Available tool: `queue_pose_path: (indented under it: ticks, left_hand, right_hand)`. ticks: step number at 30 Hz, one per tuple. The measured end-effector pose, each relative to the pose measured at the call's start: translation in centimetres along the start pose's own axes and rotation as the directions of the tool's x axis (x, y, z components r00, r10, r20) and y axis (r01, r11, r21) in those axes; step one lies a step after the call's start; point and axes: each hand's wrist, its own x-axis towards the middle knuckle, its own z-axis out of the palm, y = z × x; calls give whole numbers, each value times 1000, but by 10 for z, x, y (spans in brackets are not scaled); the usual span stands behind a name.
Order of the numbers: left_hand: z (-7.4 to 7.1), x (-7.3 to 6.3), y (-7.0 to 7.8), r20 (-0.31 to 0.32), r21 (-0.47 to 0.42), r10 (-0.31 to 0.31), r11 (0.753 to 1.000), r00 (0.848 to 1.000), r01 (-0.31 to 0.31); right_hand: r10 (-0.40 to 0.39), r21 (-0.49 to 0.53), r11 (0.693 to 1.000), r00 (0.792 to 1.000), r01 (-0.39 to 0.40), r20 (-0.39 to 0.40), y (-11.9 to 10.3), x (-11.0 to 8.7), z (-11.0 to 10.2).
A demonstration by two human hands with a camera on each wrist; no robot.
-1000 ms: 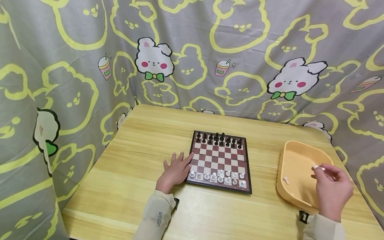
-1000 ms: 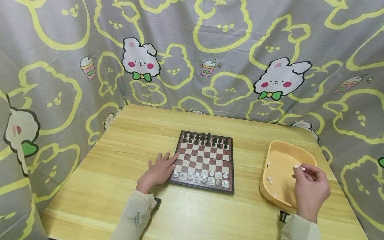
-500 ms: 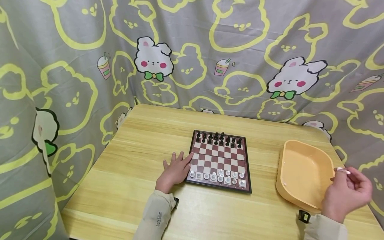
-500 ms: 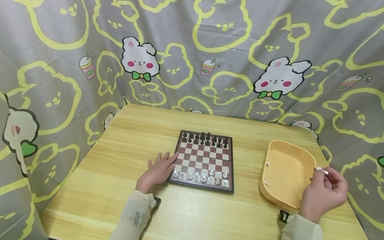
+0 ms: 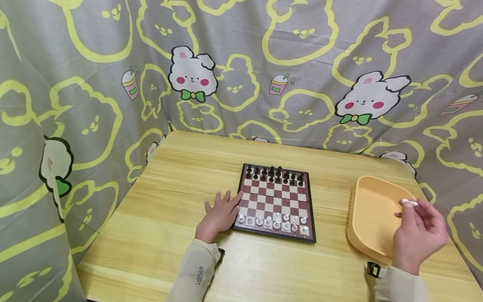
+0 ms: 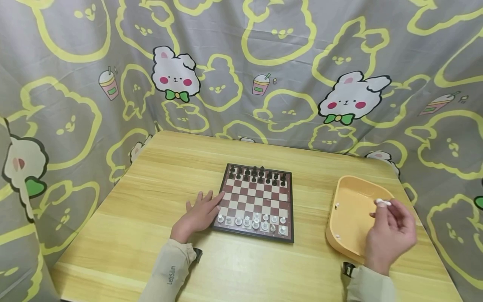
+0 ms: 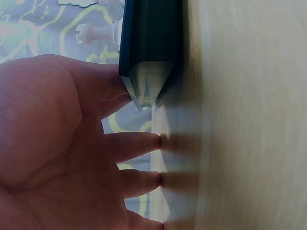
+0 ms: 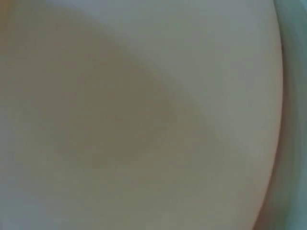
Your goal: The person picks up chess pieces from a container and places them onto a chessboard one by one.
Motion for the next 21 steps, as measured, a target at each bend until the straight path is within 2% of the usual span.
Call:
queue_pose_path:
  ticks: [2,5,8,10,14,18,21]
  left_hand:
    - [0,0,0,2,7,-2,1000,1000,2]
    - [0,-1,-1,2,15,-2,1000,1000,2]
    - [0,-1,-1,2,10,-1,1000,1000,1]
    - [0,-1,-1,2,5,0,1000,1000,0]
    - [0,-1,-1,0,3,5,1000,1000,-5]
    - [-1,-1,0,4,12,7,1000,1000,-7]
    - [-1,-1,1,5,15,9,1000,1000,-9]
  right_hand:
    - [19,-27,1000,995,-17,98,2,-9,5]
    - [49,-58,998,971,-36,236,5,-21,14]
    - [62,-84,996,946,-37,319,7,-30,20]
    - [65,-88,995,936,-36,346,9,-34,23]
    - [69,-129,991,930,-23,362,9,-36,25]
    - [47,-215,976,931,34,362,7,-35,26]
    - [27,-279,956,920,90,391,5,-32,33]
